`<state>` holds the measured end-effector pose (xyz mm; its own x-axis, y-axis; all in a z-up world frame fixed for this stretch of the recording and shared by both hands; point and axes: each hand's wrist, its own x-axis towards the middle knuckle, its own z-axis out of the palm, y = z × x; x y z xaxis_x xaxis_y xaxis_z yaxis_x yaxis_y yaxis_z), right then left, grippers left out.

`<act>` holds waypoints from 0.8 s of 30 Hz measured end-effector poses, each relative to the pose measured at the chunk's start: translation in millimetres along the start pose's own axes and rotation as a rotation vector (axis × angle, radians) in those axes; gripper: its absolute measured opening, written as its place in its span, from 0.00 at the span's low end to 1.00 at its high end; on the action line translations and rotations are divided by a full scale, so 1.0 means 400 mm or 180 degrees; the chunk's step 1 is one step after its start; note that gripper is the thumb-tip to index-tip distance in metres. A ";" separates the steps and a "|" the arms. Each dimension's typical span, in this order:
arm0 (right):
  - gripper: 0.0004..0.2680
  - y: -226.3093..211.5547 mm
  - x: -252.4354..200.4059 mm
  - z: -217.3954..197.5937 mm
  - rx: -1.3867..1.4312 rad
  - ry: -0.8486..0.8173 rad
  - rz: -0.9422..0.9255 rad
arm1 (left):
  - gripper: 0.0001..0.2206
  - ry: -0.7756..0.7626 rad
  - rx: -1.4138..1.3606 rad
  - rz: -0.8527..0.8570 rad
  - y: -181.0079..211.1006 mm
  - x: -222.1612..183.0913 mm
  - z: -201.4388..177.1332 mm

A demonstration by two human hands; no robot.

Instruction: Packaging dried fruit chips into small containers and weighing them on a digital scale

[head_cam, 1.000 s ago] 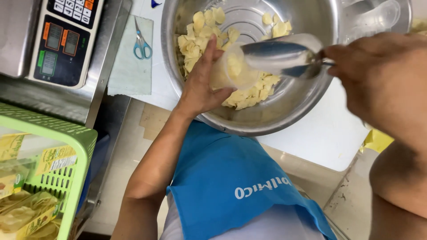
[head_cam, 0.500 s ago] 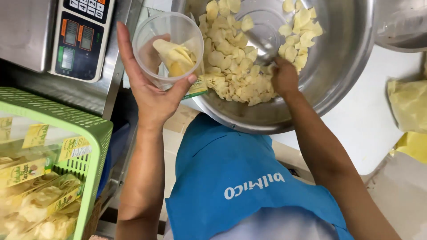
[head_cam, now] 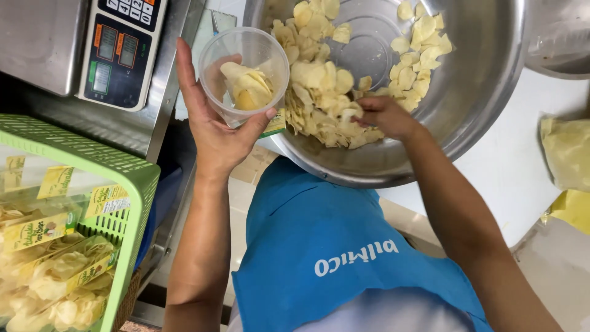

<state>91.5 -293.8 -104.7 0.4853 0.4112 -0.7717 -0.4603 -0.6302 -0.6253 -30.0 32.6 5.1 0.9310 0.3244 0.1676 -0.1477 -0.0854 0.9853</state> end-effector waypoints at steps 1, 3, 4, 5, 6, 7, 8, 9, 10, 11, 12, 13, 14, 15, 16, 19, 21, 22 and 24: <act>0.13 -0.024 -0.032 -0.033 -0.0015 0.0005 -0.0007 | 0.55 0.0011 -0.0007 0.0011 0.013 0.008 0.003; 0.15 -0.070 -0.107 -0.098 -0.0326 0.0238 -0.0145 | 0.54 -0.0151 0.0139 0.0086 0.036 0.024 0.011; 0.15 -0.107 -0.160 -0.131 -0.0343 0.0276 -0.0150 | 0.54 -0.0153 0.0107 0.0113 0.020 0.030 0.013; 0.15 -0.145 -0.214 -0.163 -0.0598 0.0427 -0.0351 | 0.55 -0.0356 0.0331 0.0192 0.005 0.036 0.015; 0.16 -0.185 -0.268 -0.191 -0.0860 0.0573 -0.0553 | 0.56 -0.0549 0.0557 0.0270 -0.010 0.042 0.015; 0.16 -0.205 -0.320 -0.228 -0.0885 0.0604 -0.0560 | 0.56 -0.0540 0.0530 0.0299 -0.030 0.048 0.032; 0.16 -0.228 -0.367 -0.263 -0.1360 0.0792 -0.0568 | 0.56 -0.0740 0.0795 0.0496 -0.048 0.055 0.046; 0.17 -0.250 -0.414 -0.297 -0.1834 0.0982 -0.0573 | 0.57 -0.0937 0.1063 0.0690 -0.065 0.062 0.060; 0.17 -0.310 -0.448 -0.281 -0.1847 0.1010 -0.0576 | 0.57 -0.0934 0.1045 0.0716 -0.063 0.068 0.073; 0.14 -0.369 -0.481 -0.265 -0.2113 0.1025 -0.0769 | 0.57 -0.1104 0.1058 0.0859 -0.060 0.074 0.088; 0.11 -0.425 -0.518 -0.250 -0.2373 0.1044 -0.0949 | 0.58 -0.1286 0.1064 0.1004 -0.058 0.080 0.108; 0.11 -0.469 -0.517 -0.229 -0.2380 0.1080 -0.0938 | 0.58 -0.1296 0.1039 0.1031 -0.059 0.084 0.127; 0.11 -0.511 -0.514 -0.206 -0.3472 0.1028 -0.0857 | 0.57 -0.1324 0.1035 0.1058 -0.061 0.084 0.145; 0.11 -0.553 -0.510 -0.184 -0.4538 0.0941 -0.0738 | 0.56 -0.1352 0.1030 0.1085 -0.064 0.085 0.163; 0.11 -0.579 -0.513 -0.151 -0.4535 0.0955 -0.0728 | 0.56 -0.1361 0.1022 0.1096 -0.063 0.085 0.173; 0.12 -0.644 -0.516 -0.067 -0.5903 0.1321 0.0197 | 0.56 -0.1239 0.0733 0.0845 -0.069 0.088 0.192; 0.15 -0.666 -0.516 -0.039 -0.6475 0.1509 0.0146 | 0.55 -0.1150 0.0554 0.0678 -0.076 0.089 0.196; 0.15 -0.672 -0.513 -0.028 -0.6489 0.1501 0.0118 | 0.55 -0.1126 0.0565 0.0671 -0.081 0.090 0.195; 0.17 -0.682 -0.508 -0.010 -0.6240 0.1296 0.0211 | 0.56 -0.1139 0.0496 0.0684 -0.091 0.100 0.197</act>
<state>121.4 -208.1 223.3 0.7435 0.3934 -0.5407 0.6678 -0.4802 0.5688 38.7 -25.4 -26.7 0.9456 -0.0604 0.3197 -0.3240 -0.2651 0.9082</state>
